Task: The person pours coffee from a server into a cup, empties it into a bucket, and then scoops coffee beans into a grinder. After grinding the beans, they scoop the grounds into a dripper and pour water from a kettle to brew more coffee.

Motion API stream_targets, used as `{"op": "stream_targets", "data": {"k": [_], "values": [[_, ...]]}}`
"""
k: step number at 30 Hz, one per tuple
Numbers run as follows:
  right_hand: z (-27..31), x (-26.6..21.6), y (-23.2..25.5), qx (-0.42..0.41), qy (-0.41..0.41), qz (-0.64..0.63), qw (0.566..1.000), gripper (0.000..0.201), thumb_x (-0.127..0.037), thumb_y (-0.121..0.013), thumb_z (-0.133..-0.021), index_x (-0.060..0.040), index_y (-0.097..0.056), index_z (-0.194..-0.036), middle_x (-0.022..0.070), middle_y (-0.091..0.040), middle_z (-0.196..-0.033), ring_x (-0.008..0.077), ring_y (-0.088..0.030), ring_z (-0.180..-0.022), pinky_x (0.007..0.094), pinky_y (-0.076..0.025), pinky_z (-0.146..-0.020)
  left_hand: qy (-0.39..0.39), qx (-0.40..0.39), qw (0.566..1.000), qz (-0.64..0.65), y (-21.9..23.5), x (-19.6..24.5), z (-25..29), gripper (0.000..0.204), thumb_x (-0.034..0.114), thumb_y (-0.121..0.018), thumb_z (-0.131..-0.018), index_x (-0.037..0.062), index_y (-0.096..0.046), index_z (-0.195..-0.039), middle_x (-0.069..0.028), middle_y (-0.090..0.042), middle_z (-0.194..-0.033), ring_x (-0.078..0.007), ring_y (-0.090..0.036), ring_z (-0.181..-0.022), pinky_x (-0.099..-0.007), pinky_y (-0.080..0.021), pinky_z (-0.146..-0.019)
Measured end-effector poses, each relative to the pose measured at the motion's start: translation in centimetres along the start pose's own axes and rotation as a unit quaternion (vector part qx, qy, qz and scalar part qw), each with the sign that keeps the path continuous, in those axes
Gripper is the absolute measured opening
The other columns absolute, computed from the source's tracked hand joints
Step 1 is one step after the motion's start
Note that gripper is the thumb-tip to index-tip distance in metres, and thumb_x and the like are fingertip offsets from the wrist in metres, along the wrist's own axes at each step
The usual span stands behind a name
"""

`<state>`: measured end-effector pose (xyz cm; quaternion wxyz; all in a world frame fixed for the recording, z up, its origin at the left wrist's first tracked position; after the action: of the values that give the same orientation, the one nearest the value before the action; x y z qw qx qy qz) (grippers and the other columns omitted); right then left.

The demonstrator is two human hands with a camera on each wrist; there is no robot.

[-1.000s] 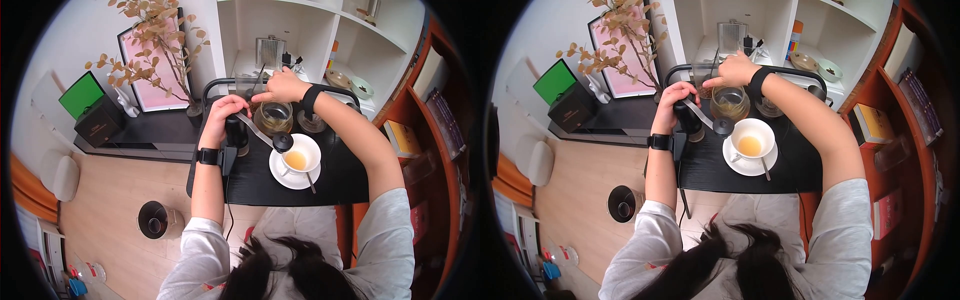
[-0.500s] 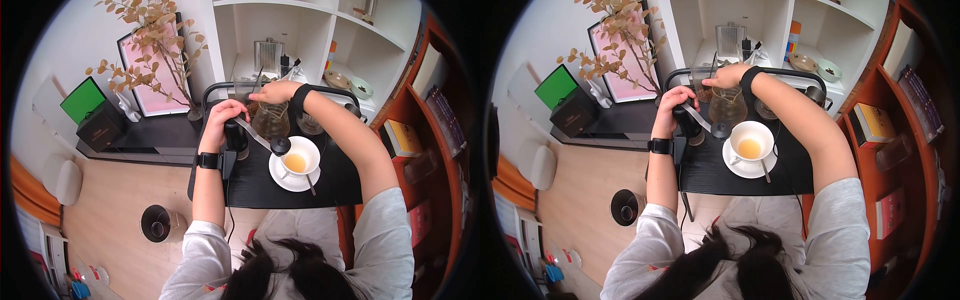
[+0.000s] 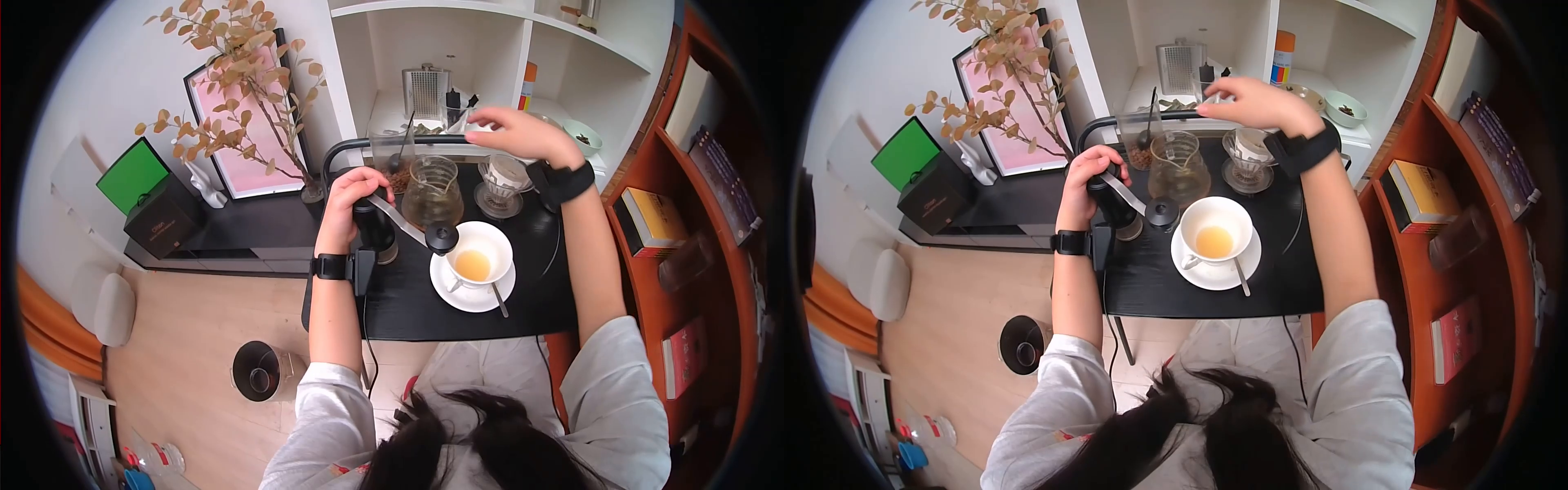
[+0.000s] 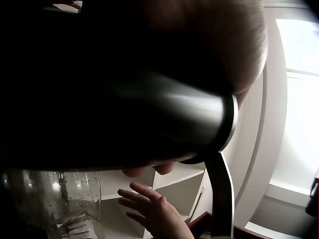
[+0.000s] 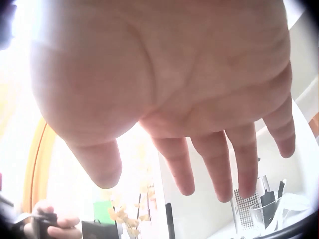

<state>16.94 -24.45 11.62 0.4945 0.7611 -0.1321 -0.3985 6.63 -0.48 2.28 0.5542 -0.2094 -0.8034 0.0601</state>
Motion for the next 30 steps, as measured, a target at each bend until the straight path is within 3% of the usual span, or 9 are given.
{"op": "stream_targets", "data": {"k": [5,13,17,18,22,30], "values": [[3.4,3.2,0.7,0.065,-0.048,-0.046,0.996,0.054,-0.040,-0.069,-0.087,-0.0025,-0.058,-0.125,0.0114,-0.063,-0.117,0.0208,-0.056,-0.109,0.0345,-0.046,-0.094,0.005,0.014,1.000,-0.017,0.2,-0.1,0.0,0.021,0.019,-0.060,-0.086,-0.0008,-0.062,-0.090,-0.0131,-0.065,-0.078,-0.0217,-0.065,-0.071,-0.0315,-0.053,-0.069],[5.5,5.9,2.0,0.112,-0.087,-0.104,0.984,0.066,-0.037,-0.078,-0.078,-0.0040,-0.055,-0.130,0.0111,-0.058,-0.127,0.0245,-0.051,-0.118,0.0351,-0.040,-0.102,0.001,0.035,0.998,-0.059,0.2,0.0,0.2,0.029,0.027,-0.061,-0.084,-0.0011,-0.060,-0.091,-0.0148,-0.063,-0.077,-0.0249,-0.063,-0.072,-0.0334,-0.052,-0.069],[5.3,7.4,1.0,0.089,-0.071,-0.063,0.992,0.088,-0.047,-0.082,-0.066,-0.0005,-0.050,-0.133,0.0209,-0.055,-0.132,0.0288,-0.054,-0.121,0.0345,-0.043,-0.099,0.001,0.040,0.997,-0.064,0.4,-0.1,0.2,0.031,0.029,-0.060,-0.083,-0.0014,-0.059,-0.090,-0.0151,-0.061,-0.074,-0.0260,-0.061,-0.071,-0.0345,-0.050,-0.069],[5.2,8.1,0.1,0.046,-0.118,-0.081,0.989,0.098,-0.049,-0.084,-0.059,-0.0012,-0.046,-0.137,0.0230,-0.053,-0.133,0.0331,-0.051,-0.125,0.0357,-0.041,-0.102,-0.001,0.038,0.997,-0.069,0.2,0.0,0.2,0.031,0.029,-0.059,-0.083,-0.0014,-0.059,-0.090,-0.0150,-0.061,-0.074,-0.0260,-0.061,-0.070,-0.0344,-0.050,-0.069],[4.0,8.9,-2.6,-0.034,-0.106,-0.088,0.990,0.110,-0.048,-0.086,-0.054,-0.0046,-0.038,-0.144,0.0267,-0.050,-0.135,0.0359,-0.048,-0.128,0.0381,-0.040,-0.104,-0.003,0.034,0.997,-0.075,0.3,0.0,0.2,0.032,0.029,-0.058,-0.083,-0.0017,-0.058,-0.090,-0.0149,-0.060,-0.075,-0.0262,-0.060,-0.071,-0.0350,-0.049,-0.071],[3.9,8.3,-3.2,-0.057,-0.154,-0.023,0.986,0.110,-0.046,-0.084,-0.051,-0.0094,-0.040,-0.145,0.0261,-0.046,-0.140,0.0385,-0.038,-0.133,0.0427,-0.036,-0.108,-0.023,0.018,0.998,-0.064,0.1,0.2,0.1,0.028,0.026,-0.059,-0.085,-0.0009,-0.060,-0.090,-0.0141,-0.062,-0.076,-0.0248,-0.063,-0.072,-0.0336,-0.051,-0.069]]}}
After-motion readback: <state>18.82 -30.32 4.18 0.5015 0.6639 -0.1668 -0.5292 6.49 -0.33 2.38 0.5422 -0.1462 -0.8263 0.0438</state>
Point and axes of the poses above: each hand's wrist, its own z-axis away from the middle knuckle, its own y-axis out of the back of the hand, x = y × z, the point moved 7 cm from there along -z, towards the middle knuckle
